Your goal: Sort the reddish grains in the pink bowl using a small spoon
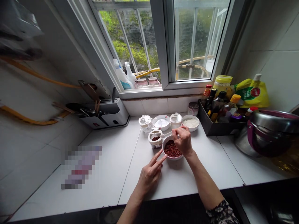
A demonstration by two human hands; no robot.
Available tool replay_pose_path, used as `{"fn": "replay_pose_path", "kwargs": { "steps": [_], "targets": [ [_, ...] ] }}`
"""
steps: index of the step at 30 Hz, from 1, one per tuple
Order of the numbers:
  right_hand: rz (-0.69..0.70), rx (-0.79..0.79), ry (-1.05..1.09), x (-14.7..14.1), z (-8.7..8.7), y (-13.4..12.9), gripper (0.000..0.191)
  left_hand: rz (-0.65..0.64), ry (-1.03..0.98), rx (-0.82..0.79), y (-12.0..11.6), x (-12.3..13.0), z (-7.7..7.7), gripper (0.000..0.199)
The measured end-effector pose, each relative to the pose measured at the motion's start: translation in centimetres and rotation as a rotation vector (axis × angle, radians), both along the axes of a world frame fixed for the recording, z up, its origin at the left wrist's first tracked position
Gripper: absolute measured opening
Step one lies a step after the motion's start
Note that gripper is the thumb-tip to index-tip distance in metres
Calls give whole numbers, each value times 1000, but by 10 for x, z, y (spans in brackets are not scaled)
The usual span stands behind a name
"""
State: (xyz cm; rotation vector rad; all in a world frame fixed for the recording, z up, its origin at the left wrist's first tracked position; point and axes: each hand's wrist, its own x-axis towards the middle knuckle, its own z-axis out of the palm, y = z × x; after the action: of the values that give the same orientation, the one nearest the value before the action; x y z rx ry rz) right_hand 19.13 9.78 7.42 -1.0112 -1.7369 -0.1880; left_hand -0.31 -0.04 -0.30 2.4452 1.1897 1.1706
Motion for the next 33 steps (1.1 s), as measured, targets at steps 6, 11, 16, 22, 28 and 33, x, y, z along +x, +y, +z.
{"fn": "replay_pose_path", "kwargs": {
  "steps": [6,11,16,22,28,33],
  "targets": [
    [-22,-148,-79,20,-16,5,36,8,2,-5,0,-1,-2,65],
    [-21,-238,-195,12,-23,4,36,-18,-23,-15,1,-2,-2,64],
    [-22,-308,-150,14,-23,6,39,-27,-35,-21,0,-2,0,65],
    [2,-313,-179,16,-21,5,37,-29,-37,-23,0,-2,2,64],
    [52,-346,-124,16,-19,5,40,-23,-41,-29,0,-1,1,63],
    [73,-424,-54,16,-16,4,44,-22,-41,-11,0,-1,1,65]
  ]
}}
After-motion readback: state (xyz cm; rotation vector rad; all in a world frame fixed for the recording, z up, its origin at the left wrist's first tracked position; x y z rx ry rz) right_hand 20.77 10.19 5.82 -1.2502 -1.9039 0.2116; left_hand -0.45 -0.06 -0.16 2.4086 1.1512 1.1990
